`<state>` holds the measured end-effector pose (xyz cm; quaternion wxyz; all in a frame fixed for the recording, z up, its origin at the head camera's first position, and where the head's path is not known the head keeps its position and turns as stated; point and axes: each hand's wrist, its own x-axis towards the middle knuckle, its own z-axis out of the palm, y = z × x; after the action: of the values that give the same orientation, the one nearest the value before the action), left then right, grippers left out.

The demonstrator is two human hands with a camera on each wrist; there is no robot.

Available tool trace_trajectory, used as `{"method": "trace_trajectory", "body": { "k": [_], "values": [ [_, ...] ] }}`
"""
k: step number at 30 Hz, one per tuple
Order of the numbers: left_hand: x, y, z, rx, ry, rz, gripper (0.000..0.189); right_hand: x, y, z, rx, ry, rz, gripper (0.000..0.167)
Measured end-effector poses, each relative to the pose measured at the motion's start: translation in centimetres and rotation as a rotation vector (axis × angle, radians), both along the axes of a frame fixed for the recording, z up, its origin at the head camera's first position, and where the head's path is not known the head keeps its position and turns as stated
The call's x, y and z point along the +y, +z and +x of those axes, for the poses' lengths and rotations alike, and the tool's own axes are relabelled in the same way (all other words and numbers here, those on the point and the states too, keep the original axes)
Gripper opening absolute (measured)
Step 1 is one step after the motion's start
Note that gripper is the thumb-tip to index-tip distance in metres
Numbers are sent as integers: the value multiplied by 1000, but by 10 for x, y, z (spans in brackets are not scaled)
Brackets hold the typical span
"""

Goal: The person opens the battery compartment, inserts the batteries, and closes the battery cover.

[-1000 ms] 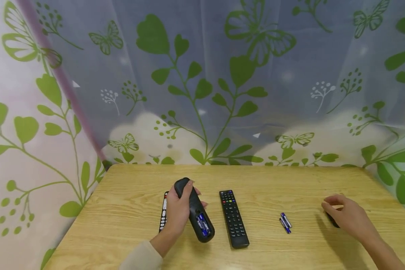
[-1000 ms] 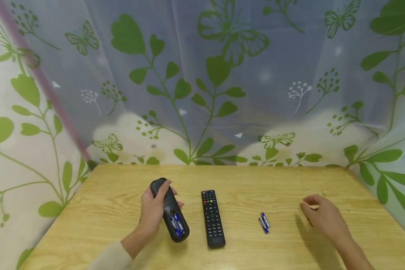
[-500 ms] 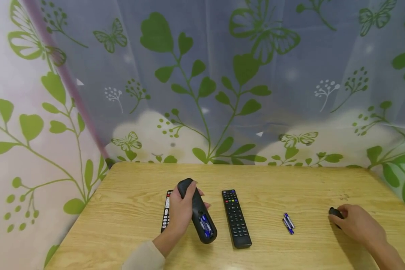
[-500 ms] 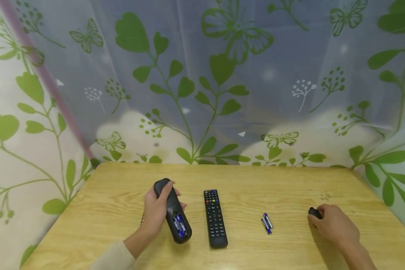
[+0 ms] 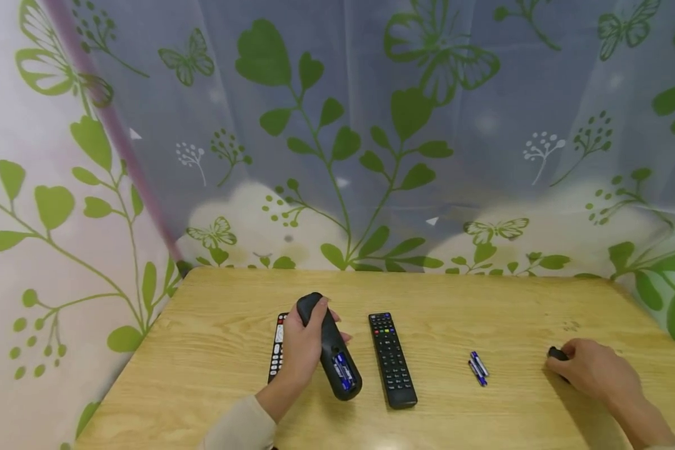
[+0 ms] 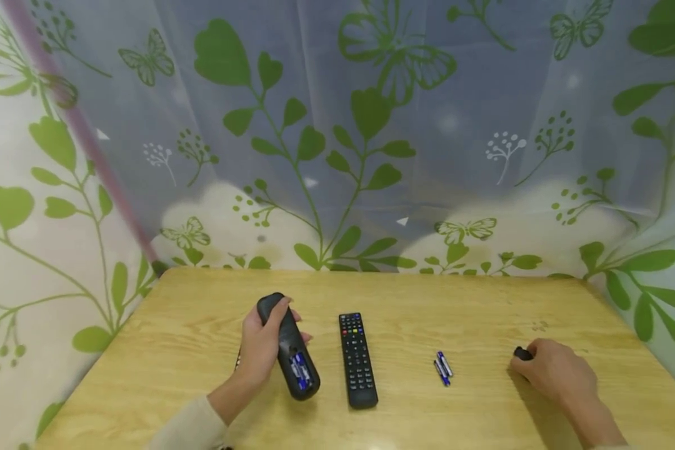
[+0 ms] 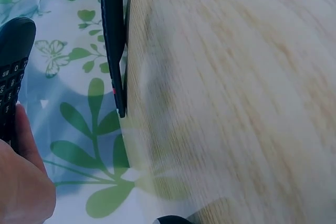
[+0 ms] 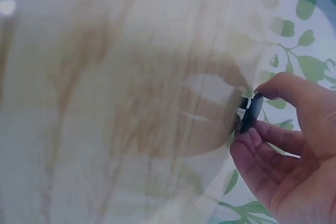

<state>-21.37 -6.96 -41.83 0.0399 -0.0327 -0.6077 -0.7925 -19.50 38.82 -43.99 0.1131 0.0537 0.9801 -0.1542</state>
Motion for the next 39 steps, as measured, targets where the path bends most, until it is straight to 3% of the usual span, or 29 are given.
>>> {"method": "trace_trajectory", "body": {
  "k": [5, 9, 13, 17, 21, 30, 39],
  "values": [
    [1, 3, -1, -6, -5, -4, 39, -3, 4, 1, 14, -28, -96, 70],
    [2, 5, -2, 5, -6, 3, 41, -9, 10, 6, 39, -31, -158, 72],
    [2, 5, -3, 19, -19, 2, 43, -21, 18, 10, 98, -11, -190, 63],
    [2, 3, -4, 25, -24, 3, 44, -45, 29, 17, 223, 22, -223, 48],
    [0, 2, -3, 31, -19, 1, 44, -73, 38, 22, 318, 55, -253, 46],
    [-4, 3, 0, 24, 3, -17, 44, -123, 51, 28, 426, 100, -423, 42],
    [-2, 4, -1, 29, -5, -5, 41, -172, 55, 32, 459, 123, -583, 40]
  ]
}}
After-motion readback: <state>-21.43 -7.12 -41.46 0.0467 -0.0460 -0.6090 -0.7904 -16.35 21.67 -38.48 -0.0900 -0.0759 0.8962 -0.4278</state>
